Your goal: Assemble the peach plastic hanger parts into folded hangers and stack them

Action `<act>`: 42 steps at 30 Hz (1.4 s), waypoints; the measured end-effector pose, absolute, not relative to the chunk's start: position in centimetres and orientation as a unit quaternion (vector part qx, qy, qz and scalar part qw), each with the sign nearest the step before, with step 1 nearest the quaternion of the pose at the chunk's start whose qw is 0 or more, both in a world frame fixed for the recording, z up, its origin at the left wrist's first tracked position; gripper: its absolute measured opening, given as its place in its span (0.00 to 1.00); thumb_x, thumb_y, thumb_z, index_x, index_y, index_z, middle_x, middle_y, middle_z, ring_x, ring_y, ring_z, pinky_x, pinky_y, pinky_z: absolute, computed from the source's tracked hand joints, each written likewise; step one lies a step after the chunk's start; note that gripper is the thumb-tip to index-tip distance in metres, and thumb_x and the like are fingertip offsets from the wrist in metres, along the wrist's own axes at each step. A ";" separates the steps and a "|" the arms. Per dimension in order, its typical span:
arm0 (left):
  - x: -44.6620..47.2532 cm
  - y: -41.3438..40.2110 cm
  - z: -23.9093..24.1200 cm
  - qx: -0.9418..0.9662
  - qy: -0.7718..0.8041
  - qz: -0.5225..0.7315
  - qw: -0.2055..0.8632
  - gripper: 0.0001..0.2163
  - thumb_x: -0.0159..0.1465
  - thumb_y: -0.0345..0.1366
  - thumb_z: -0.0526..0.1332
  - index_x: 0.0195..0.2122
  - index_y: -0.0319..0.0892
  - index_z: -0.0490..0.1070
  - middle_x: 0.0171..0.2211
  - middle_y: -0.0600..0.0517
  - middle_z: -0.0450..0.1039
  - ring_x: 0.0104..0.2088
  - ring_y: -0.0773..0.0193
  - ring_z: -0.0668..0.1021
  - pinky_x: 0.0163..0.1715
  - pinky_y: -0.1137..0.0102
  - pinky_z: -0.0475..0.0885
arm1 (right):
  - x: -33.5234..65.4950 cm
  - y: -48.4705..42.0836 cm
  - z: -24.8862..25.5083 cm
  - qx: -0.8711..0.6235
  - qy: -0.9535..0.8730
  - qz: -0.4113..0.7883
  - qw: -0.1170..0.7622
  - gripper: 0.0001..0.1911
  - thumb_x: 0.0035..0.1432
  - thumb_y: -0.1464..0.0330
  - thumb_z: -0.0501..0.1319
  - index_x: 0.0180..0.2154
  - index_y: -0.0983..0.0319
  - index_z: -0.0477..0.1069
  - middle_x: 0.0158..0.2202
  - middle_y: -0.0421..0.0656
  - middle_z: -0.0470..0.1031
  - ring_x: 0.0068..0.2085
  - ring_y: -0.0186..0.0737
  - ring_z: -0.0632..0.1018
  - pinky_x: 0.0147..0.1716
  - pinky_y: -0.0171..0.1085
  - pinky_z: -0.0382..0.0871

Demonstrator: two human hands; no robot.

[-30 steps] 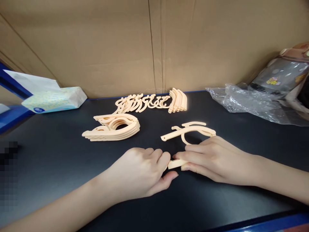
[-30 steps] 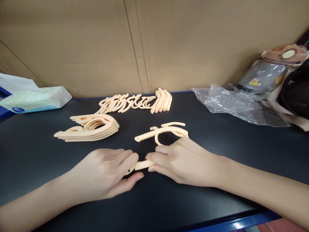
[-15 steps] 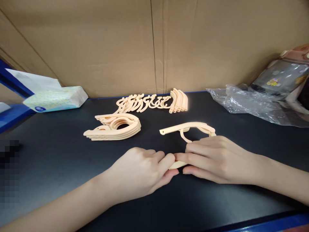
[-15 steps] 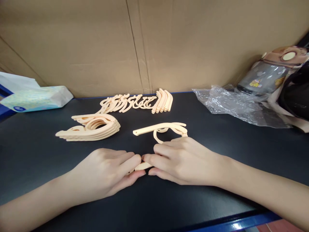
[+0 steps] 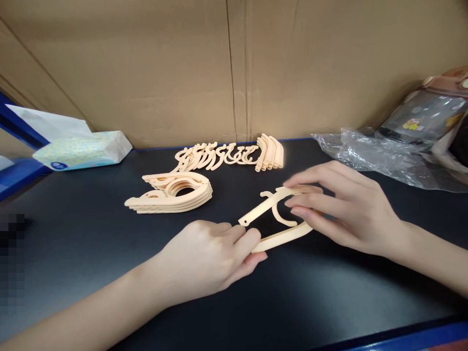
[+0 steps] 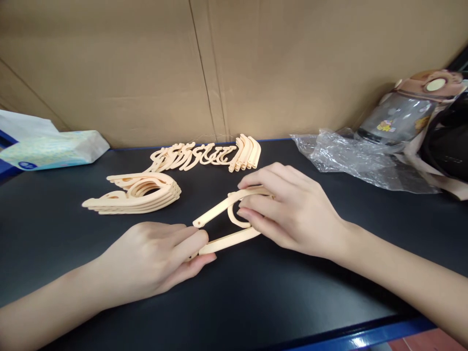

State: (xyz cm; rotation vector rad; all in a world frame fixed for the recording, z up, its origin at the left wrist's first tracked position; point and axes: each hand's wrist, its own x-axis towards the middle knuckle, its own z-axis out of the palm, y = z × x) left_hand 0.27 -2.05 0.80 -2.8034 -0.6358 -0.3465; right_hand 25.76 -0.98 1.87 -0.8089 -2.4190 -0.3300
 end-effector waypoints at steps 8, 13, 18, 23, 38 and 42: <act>0.0 -1.8 0.8 -0.974 -0.185 -0.094 0.090 0.15 0.72 0.37 0.46 0.28 0.43 0.61 0.20 0.58 0.64 0.17 0.66 0.67 0.17 0.67 0.55 | 25.6 -0.2 1.5 -0.295 -0.928 -0.051 0.223 0.12 0.68 0.67 0.53 0.40 0.60 0.75 0.44 0.46 0.76 0.45 0.43 0.73 0.48 0.45 0.63; 0.1 -1.9 0.9 -0.979 -0.176 -0.100 0.028 0.09 0.66 0.37 0.55 0.29 0.42 0.63 0.22 0.56 0.63 0.21 0.65 0.65 0.19 0.68 0.57 | 25.6 -0.1 1.1 -0.318 -0.925 -0.053 0.200 0.12 0.68 0.67 0.53 0.42 0.61 0.74 0.43 0.46 0.74 0.44 0.42 0.73 0.47 0.43 0.63; 0.3 -2.0 1.3 -0.982 -0.158 -0.095 -0.031 0.01 0.56 0.30 0.57 0.27 0.41 0.65 0.24 0.53 0.63 0.25 0.63 0.62 0.21 0.68 0.59 | 26.0 0.4 0.8 -0.352 -0.910 -0.065 0.209 0.11 0.67 0.67 0.54 0.43 0.60 0.75 0.42 0.46 0.74 0.43 0.43 0.74 0.45 0.43 0.64; 0.3 -1.5 1.5 -0.984 -0.136 -0.106 -0.036 0.05 0.56 0.26 0.57 0.32 0.39 0.71 0.31 0.50 0.69 0.32 0.60 0.68 0.32 0.66 0.66 | 26.2 0.7 0.7 -0.383 -0.894 -0.075 0.221 0.12 0.66 0.68 0.55 0.43 0.61 0.76 0.40 0.46 0.74 0.40 0.44 0.73 0.43 0.44 0.64; -0.5 -0.5 -0.4 -0.957 -0.254 -0.134 0.041 0.17 0.69 0.23 0.46 0.48 0.44 0.70 0.59 0.43 0.62 0.44 0.55 0.73 0.43 0.60 0.70 | 26.9 1.7 0.3 -0.475 -0.852 -0.110 0.193 0.13 0.65 0.67 0.55 0.44 0.62 0.77 0.37 0.44 0.73 0.38 0.43 0.74 0.40 0.43 0.62; -0.5 -0.6 -0.2 -0.961 -0.236 -0.140 0.018 0.16 0.69 0.22 0.47 0.46 0.44 0.70 0.56 0.47 0.66 0.47 0.56 0.72 0.45 0.63 0.69 | 27.0 1.8 0.2 -0.478 -0.850 -0.121 0.185 0.12 0.65 0.67 0.56 0.44 0.62 0.77 0.37 0.44 0.73 0.38 0.43 0.74 0.41 0.43 0.62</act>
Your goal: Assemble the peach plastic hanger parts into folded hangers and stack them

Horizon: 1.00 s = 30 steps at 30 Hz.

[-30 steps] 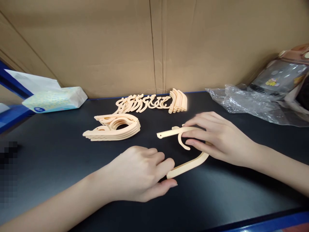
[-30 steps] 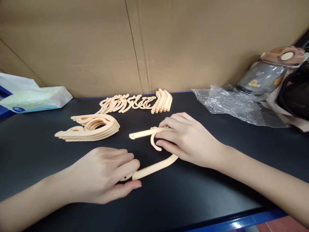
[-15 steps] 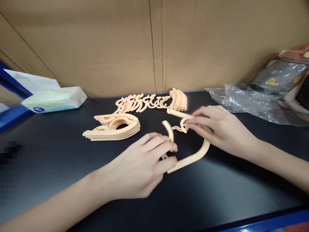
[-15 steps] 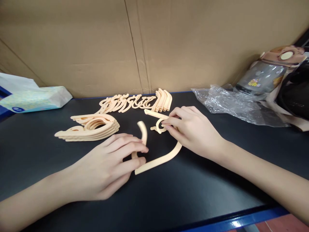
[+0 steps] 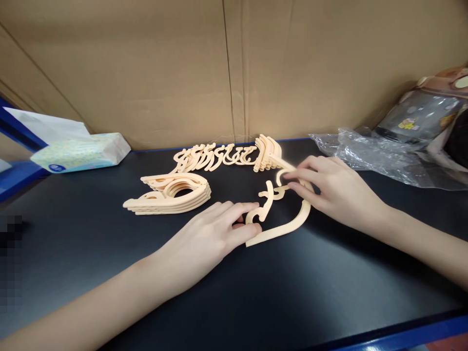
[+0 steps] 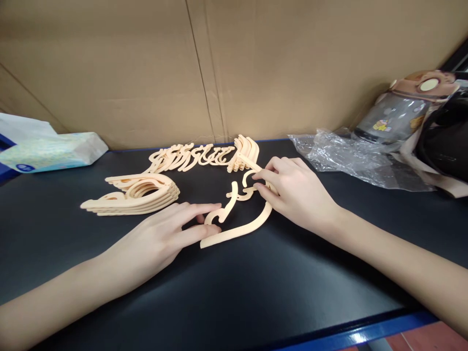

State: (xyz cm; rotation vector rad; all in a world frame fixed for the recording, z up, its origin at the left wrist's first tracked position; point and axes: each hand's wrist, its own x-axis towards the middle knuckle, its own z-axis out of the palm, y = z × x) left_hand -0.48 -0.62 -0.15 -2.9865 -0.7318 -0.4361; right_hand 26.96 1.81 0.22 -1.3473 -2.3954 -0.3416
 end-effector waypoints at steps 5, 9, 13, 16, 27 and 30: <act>-0.2 -0.6 -0.1 -0.966 -0.204 -0.155 -0.024 0.12 0.66 0.19 0.50 0.43 0.40 0.68 0.51 0.49 0.69 0.45 0.62 0.72 0.47 0.69 0.67 | 26.9 1.8 0.1 -0.479 -0.850 -0.126 0.182 0.12 0.64 0.65 0.58 0.45 0.61 0.76 0.36 0.44 0.72 0.37 0.43 0.74 0.42 0.44 0.62; 0.0 -0.8 0.2 -0.965 -0.202 -0.155 -0.062 0.09 0.65 0.22 0.51 0.41 0.39 0.67 0.49 0.48 0.70 0.43 0.61 0.72 0.45 0.67 0.66 | 26.7 1.6 0.1 -0.470 -0.854 -0.123 0.188 0.11 0.64 0.65 0.58 0.43 0.61 0.76 0.36 0.44 0.73 0.38 0.44 0.74 0.42 0.44 0.63; 0.2 -1.0 0.4 -0.962 -0.203 -0.169 -0.072 0.04 0.65 0.34 0.59 0.39 0.40 0.66 0.47 0.49 0.71 0.42 0.60 0.73 0.41 0.66 0.67 | 26.4 1.4 0.2 -0.457 -0.861 -0.125 0.185 0.11 0.64 0.65 0.58 0.44 0.61 0.76 0.36 0.44 0.73 0.39 0.44 0.74 0.43 0.44 0.63; 0.2 -1.0 0.5 -0.965 -0.201 -0.162 -0.055 0.04 0.66 0.34 0.59 0.38 0.40 0.65 0.47 0.49 0.72 0.43 0.60 0.73 0.42 0.66 0.67 | 26.3 1.3 0.2 -0.442 -0.869 -0.124 0.184 0.10 0.64 0.66 0.58 0.43 0.60 0.76 0.37 0.44 0.73 0.39 0.44 0.74 0.44 0.44 0.63; 0.4 -1.0 0.6 -0.968 -0.180 -0.169 -0.037 0.03 0.66 0.28 0.56 0.40 0.39 0.67 0.43 0.48 0.74 0.39 0.61 0.74 0.39 0.68 0.68 | 26.3 1.2 0.6 -0.377 -0.905 -0.077 0.183 0.09 0.66 0.66 0.57 0.43 0.59 0.75 0.40 0.44 0.74 0.43 0.43 0.73 0.49 0.44 0.61; 0.3 -1.0 0.6 -0.968 -0.183 -0.167 -0.037 0.05 0.66 0.27 0.55 0.41 0.38 0.68 0.43 0.48 0.74 0.41 0.61 0.74 0.40 0.68 0.68 | 26.3 1.1 0.6 -0.353 -0.914 -0.071 0.184 0.09 0.65 0.68 0.57 0.44 0.60 0.75 0.39 0.44 0.73 0.43 0.43 0.73 0.49 0.44 0.61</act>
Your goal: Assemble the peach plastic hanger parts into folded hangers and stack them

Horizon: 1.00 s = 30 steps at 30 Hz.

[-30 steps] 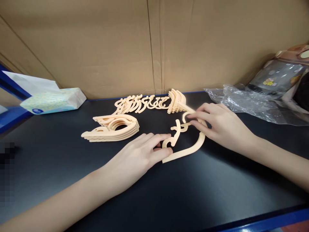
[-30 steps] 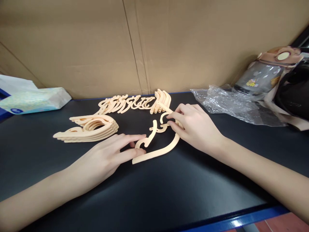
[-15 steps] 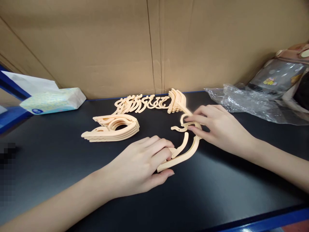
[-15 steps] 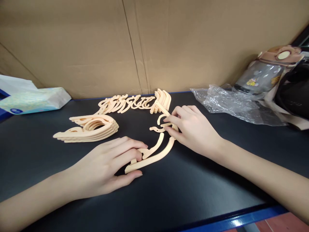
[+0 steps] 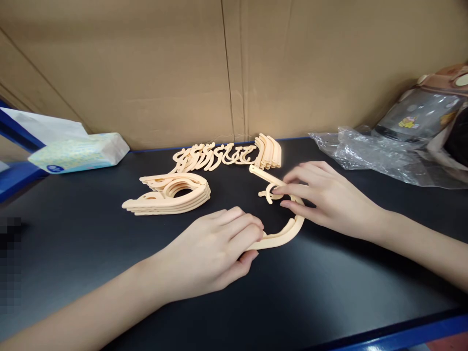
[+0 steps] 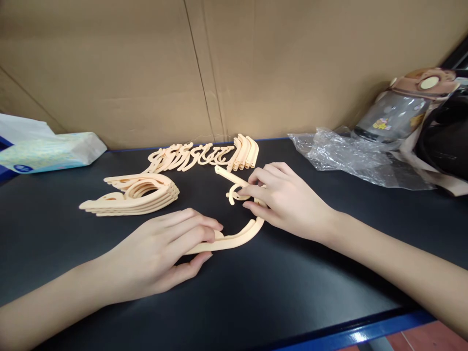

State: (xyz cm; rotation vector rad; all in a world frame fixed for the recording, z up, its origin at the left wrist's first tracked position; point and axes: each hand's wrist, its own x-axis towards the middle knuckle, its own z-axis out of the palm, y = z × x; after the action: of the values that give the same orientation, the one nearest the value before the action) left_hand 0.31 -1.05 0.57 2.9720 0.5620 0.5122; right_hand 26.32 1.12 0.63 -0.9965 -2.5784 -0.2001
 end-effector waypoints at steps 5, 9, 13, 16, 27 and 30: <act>0.2 -1.1 0.5 0.969 0.185 0.165 0.007 0.07 0.67 0.28 0.56 0.45 0.38 0.68 0.45 0.50 0.74 0.43 0.60 0.73 0.42 0.66 0.68 | 26.2 0.9 0.6 -0.312 -0.931 -0.057 0.179 0.11 0.66 0.68 0.56 0.47 0.61 0.74 0.40 0.46 0.72 0.42 0.43 0.73 0.46 0.44 0.63; 0.1 -0.9 0.4 0.963 0.194 0.187 -0.015 0.06 0.68 0.27 0.55 0.45 0.38 0.68 0.47 0.48 0.72 0.42 0.62 0.74 0.43 0.68 0.68 | 26.0 0.7 0.6 -0.287 -0.939 -0.055 0.184 0.12 0.67 0.68 0.54 0.47 0.60 0.73 0.42 0.47 0.73 0.42 0.43 0.72 0.45 0.44 0.63; -0.1 -0.6 0.3 0.952 0.215 0.218 -0.023 0.06 0.69 0.28 0.55 0.46 0.39 0.67 0.46 0.48 0.72 0.43 0.63 0.74 0.43 0.70 0.69 | 25.7 0.3 0.5 -0.266 -0.943 -0.059 0.191 0.13 0.67 0.68 0.53 0.47 0.59 0.74 0.41 0.47 0.73 0.41 0.43 0.72 0.45 0.44 0.63; -0.1 -0.4 0.4 0.948 0.230 0.219 -0.033 0.04 0.69 0.29 0.55 0.42 0.40 0.68 0.43 0.50 0.73 0.41 0.62 0.74 0.41 0.69 0.68 | 25.6 0.1 0.5 -0.251 -0.945 -0.062 0.199 0.12 0.67 0.68 0.53 0.45 0.60 0.74 0.39 0.47 0.73 0.41 0.43 0.72 0.44 0.44 0.63; -0.2 -0.3 0.3 0.916 0.294 0.222 -0.160 0.07 0.69 0.33 0.56 0.34 0.40 0.69 0.26 0.54 0.69 0.27 0.63 0.70 0.30 0.68 0.61 | 25.5 -0.2 1.0 -0.265 -0.943 0.023 0.201 0.13 0.66 0.63 0.55 0.46 0.60 0.74 0.38 0.45 0.72 0.39 0.40 0.72 0.44 0.42 0.62; -0.3 -0.3 0.0 0.914 0.311 0.223 -0.134 0.06 0.70 0.32 0.54 0.37 0.41 0.70 0.27 0.54 0.71 0.28 0.63 0.72 0.31 0.68 0.63 | 25.3 -0.5 1.0 -0.260 -0.941 0.058 0.210 0.13 0.66 0.64 0.56 0.48 0.61 0.73 0.39 0.45 0.73 0.40 0.40 0.72 0.45 0.42 0.62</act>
State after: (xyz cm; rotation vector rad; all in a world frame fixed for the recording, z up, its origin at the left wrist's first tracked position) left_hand -0.29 -0.32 0.02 3.1457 1.0699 0.7668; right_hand 25.33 -0.52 0.97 -0.7238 -2.6162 0.1601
